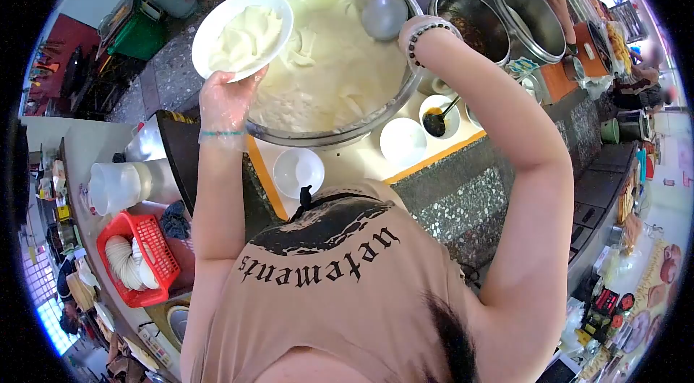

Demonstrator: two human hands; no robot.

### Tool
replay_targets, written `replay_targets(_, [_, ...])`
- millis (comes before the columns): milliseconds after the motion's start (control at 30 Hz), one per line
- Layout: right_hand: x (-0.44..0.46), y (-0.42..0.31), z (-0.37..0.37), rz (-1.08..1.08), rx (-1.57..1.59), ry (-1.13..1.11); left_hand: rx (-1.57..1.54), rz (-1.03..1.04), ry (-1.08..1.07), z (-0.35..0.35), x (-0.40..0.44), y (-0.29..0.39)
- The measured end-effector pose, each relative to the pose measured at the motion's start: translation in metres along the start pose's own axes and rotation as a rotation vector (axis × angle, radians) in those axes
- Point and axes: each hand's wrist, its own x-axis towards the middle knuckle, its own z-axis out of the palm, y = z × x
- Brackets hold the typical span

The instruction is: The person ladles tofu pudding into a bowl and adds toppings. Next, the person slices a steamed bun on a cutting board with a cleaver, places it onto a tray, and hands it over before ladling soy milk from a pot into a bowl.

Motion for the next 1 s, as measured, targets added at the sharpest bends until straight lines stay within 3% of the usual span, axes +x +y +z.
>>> replay_targets(267, [-0.012, -0.007, -0.004, -0.070, -0.059, 0.003, 0.025, 0.004, 0.012, 0.000, -0.007, 0.005])
replay_targets(333, [-0.040, -0.019, -0.027, -0.217, -0.258, -0.024, 0.022, 0.008, 0.005, 0.001, -0.009, 0.006])
replay_targets(467, [-0.045, -0.031, -0.030, -0.233, -0.209, 0.034, -0.001, -0.003, 0.002, 0.001, -0.009, 0.006])
replay_targets(533, [-0.027, -0.034, -0.011, -0.401, -0.440, -0.025, 0.005, -0.002, -0.013, 0.000, -0.009, 0.007])
replay_targets(667, [-0.008, -0.042, 0.004, -0.449, -0.411, -0.028, 0.034, 0.006, 0.002, 0.001, -0.012, 0.009])
replay_targets(733, [-0.022, -0.048, -0.001, -0.556, -0.503, 0.106, 0.047, 0.013, 0.013, -0.002, -0.014, 0.009])
replay_targets(933, [-0.002, -0.064, -0.001, -0.452, -0.049, 0.013, 0.023, 0.010, 0.010, -0.005, -0.017, 0.011])
replay_targets(1000, [0.016, -0.063, 0.014, -0.491, -0.026, 0.012, 0.004, 0.014, 0.029, -0.004, -0.018, 0.011])
